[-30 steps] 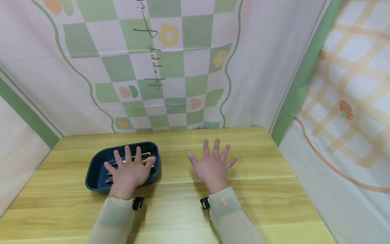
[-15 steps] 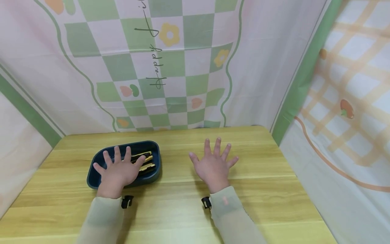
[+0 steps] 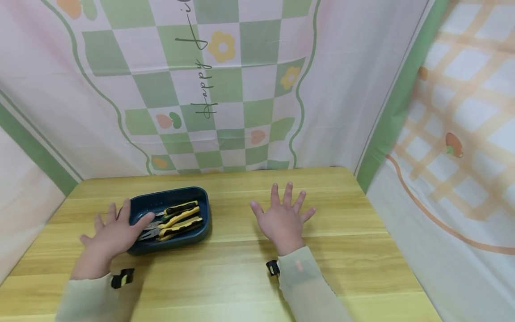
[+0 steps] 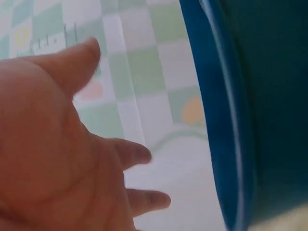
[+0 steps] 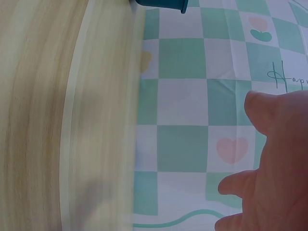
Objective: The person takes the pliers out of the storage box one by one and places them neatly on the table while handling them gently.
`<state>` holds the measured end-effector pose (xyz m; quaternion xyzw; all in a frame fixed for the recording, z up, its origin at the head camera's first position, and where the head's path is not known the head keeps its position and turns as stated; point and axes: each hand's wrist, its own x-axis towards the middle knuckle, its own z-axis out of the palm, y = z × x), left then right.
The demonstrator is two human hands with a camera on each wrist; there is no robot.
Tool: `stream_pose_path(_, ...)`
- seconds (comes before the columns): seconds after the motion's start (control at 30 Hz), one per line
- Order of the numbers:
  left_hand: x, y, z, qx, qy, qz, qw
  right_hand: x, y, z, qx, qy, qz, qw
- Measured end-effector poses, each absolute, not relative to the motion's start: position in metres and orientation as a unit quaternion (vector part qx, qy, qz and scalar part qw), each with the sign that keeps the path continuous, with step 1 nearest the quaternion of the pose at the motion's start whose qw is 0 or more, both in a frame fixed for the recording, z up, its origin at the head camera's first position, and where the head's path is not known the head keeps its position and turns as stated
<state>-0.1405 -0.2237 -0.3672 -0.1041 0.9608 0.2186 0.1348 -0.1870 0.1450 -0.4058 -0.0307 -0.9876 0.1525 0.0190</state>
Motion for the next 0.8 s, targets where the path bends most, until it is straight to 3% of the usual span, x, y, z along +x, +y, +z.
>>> stream_pose_path(0.4, -0.120, -0.293, -0.381, -0.082, 0.953, 0.250, 0.149, -0.185, 0.144, -0.402, -0.028, -0.985, 0.169, 0.012)
stream_pose_path(0.8, -0.107, -0.308, -0.406, -0.027, 0.925, 0.330, 0.189, -0.186, 0.145, -0.400, -0.024, -0.985, 0.173, 0.004)
